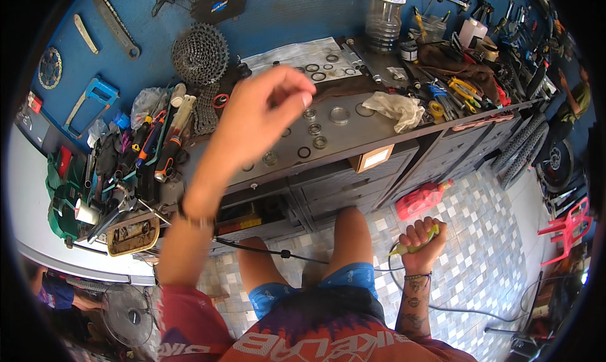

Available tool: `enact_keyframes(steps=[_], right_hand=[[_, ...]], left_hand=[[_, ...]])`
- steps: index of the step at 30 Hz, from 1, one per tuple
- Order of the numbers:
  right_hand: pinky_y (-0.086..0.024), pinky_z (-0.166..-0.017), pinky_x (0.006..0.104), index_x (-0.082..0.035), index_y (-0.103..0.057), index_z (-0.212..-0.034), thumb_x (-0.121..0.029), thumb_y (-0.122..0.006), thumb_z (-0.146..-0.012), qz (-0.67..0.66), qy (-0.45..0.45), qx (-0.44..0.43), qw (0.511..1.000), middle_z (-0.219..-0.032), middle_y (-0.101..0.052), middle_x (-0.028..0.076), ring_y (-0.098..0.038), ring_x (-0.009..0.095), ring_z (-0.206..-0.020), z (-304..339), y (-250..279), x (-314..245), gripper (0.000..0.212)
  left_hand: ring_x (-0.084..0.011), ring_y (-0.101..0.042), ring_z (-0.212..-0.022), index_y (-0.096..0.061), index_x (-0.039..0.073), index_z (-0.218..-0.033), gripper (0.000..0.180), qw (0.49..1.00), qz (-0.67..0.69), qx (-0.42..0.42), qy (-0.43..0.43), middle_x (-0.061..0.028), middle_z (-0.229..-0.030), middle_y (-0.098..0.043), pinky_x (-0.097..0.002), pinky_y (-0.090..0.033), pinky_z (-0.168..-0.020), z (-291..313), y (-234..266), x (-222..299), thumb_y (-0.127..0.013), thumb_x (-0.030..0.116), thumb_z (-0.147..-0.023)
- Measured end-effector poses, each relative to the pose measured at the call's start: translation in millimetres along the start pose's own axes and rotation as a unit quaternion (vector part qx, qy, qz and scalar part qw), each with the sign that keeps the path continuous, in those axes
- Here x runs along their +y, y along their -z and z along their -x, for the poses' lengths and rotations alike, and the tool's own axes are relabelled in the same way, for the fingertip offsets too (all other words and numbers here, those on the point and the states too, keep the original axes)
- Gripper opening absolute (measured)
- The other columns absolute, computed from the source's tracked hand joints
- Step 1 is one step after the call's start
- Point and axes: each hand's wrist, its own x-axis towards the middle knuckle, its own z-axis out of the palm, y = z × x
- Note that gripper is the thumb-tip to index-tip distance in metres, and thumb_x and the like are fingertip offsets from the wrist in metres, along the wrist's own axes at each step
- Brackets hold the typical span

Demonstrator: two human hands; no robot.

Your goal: The person repeatedly picks up small metal bearings from a workbench and applies lubricant from a green squeeze bottle to each bearing. The person handles the bearings one at a time, applies the lubricant, and places them back on the workbench.

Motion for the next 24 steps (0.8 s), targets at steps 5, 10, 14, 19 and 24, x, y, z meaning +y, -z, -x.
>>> enact_keyframes(steps=[5,10,14,19,24], right_hand=[[-0.034,-0.048,0.0341,-0.012,-0.046,-0.072,-0.042,-0.045,-0.101,0.102,-0.029,-0.041,0.994,-0.056,-0.033,-0.001,-0.034,0.014,-0.049,13.7,-46.7,63.3,0.042],[-0.048,-0.072,0.0329,-0.011,-0.058,-0.090,-0.040,-0.047,-0.105,0.192,-0.021,-0.246,0.950,-0.086,-0.061,0.002,-0.058,0.014,-0.081,7.0,-11.5,141.1,0.034],[-0.039,-0.068,0.0287,-0.009,-0.055,-0.092,-0.036,-0.042,-0.107,0.450,0.111,-0.242,0.852,-0.081,-0.048,-0.002,-0.047,0.011,-0.075,-6.9,-8.8,175.4,0.034],[-0.042,-0.075,0.0367,-0.004,-0.057,-0.095,-0.041,-0.047,-0.104,0.551,0.188,-0.339,0.739,-0.085,-0.054,0.007,-0.052,0.022,-0.078,18.1,-42.5,200.8,0.039],[-0.045,-0.083,0.0448,0.001,-0.059,-0.099,-0.045,-0.053,-0.102,0.592,0.279,-0.415,0.632,-0.090,-0.061,0.015,-0.057,0.032,-0.082,16.3,-59.3,205.4,0.046]], left_hand=[[-0.0207,-0.068,-0.104,-0.068,0.004,-0.118,0.031,0.987,0.128,-0.039,0.090,-0.0119,-0.114,-0.068,-0.0342,-0.054,-0.089,143.0,-71.8,26.8,-0.075,0.021,-0.093],[-0.0358,-0.061,-0.126,-0.048,0.002,-0.145,0.058,0.944,0.247,0.064,0.210,-0.0229,-0.134,-0.060,-0.0392,-0.047,-0.104,217.1,-181.4,-31.6,-0.059,0.042,-0.104],[-0.0367,-0.060,-0.128,-0.040,0.002,-0.151,0.066,0.926,0.262,0.112,0.247,-0.0223,-0.136,-0.061,-0.0400,-0.044,-0.108,229.3,-159.9,-30.7,-0.047,0.051,-0.107],[-0.0357,-0.060,-0.128,-0.029,0.002,-0.157,0.073,0.907,0.258,0.194,0.272,-0.0214,-0.133,-0.064,-0.0399,-0.043,-0.110,242.9,-137.6,-43.4,-0.041,0.055,-0.108],[-0.0347,-0.061,-0.127,-0.027,0.003,-0.157,0.076,0.852,0.365,0.220,0.303,-0.0222,-0.132,-0.064,-0.0385,-0.042,-0.110,237.3,-125.1,-42.8,-0.039,0.059,-0.107]])
